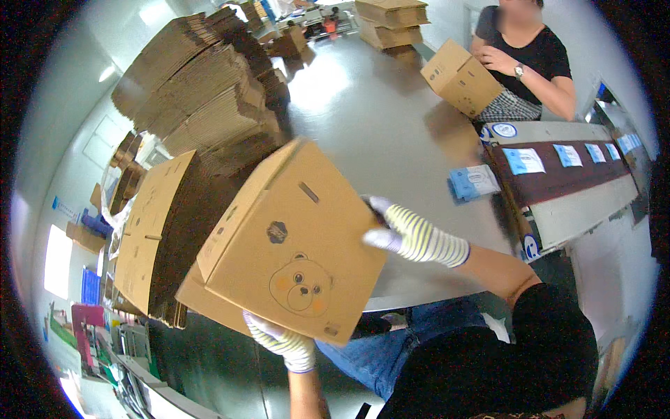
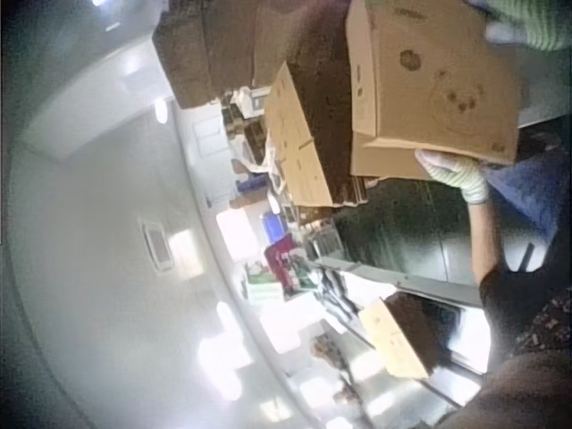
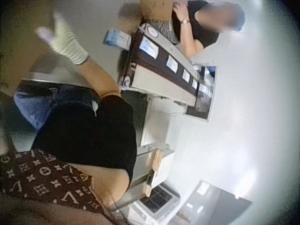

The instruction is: The person picks up stacks of blue packaged items and places them into cardboard boxes on a metal table.

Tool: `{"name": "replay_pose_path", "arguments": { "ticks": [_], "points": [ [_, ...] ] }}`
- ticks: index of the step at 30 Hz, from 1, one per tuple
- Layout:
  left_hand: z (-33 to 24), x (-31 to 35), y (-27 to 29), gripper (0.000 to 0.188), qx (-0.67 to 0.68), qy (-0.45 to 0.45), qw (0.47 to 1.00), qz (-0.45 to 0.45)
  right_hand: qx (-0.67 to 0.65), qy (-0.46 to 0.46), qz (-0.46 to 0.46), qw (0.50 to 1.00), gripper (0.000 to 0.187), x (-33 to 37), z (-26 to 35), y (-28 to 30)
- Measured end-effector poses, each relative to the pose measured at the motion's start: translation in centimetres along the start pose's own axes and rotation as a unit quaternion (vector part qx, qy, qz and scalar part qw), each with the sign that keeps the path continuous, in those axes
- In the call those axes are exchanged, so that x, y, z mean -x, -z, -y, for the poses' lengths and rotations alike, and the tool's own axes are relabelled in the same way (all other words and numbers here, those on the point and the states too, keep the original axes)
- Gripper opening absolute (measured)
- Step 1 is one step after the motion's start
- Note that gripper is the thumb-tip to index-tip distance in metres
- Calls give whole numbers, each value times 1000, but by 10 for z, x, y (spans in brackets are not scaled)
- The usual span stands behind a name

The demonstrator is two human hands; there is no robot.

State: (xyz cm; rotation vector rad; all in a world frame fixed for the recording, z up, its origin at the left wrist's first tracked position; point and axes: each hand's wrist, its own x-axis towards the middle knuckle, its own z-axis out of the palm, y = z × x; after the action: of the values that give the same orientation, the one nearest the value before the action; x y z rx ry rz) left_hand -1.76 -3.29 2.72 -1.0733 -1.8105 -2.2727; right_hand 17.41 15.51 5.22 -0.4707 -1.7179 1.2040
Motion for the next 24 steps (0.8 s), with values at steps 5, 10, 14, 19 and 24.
{"name": "replay_pose_path", "arguments": {
  "ticks": [5,10,14,19,24],
  "points": [
    [39,76,-14,58,-132,98,970,181,281,180,-15,943,61,-30,83,7],
    [137,136,11,50,260,353,888,137,460,220,128,851,56,-16,38,-30],
    [152,104,59,44,193,415,888,39,434,252,169,848,54,-5,21,-27],
    [24,-5,64,71,-440,-155,877,118,381,429,172,801,48,6,-9,-11],
    [-32,-20,29,57,-482,-298,703,429,300,322,139,887,34,-19,-39,1]
  ]
}}
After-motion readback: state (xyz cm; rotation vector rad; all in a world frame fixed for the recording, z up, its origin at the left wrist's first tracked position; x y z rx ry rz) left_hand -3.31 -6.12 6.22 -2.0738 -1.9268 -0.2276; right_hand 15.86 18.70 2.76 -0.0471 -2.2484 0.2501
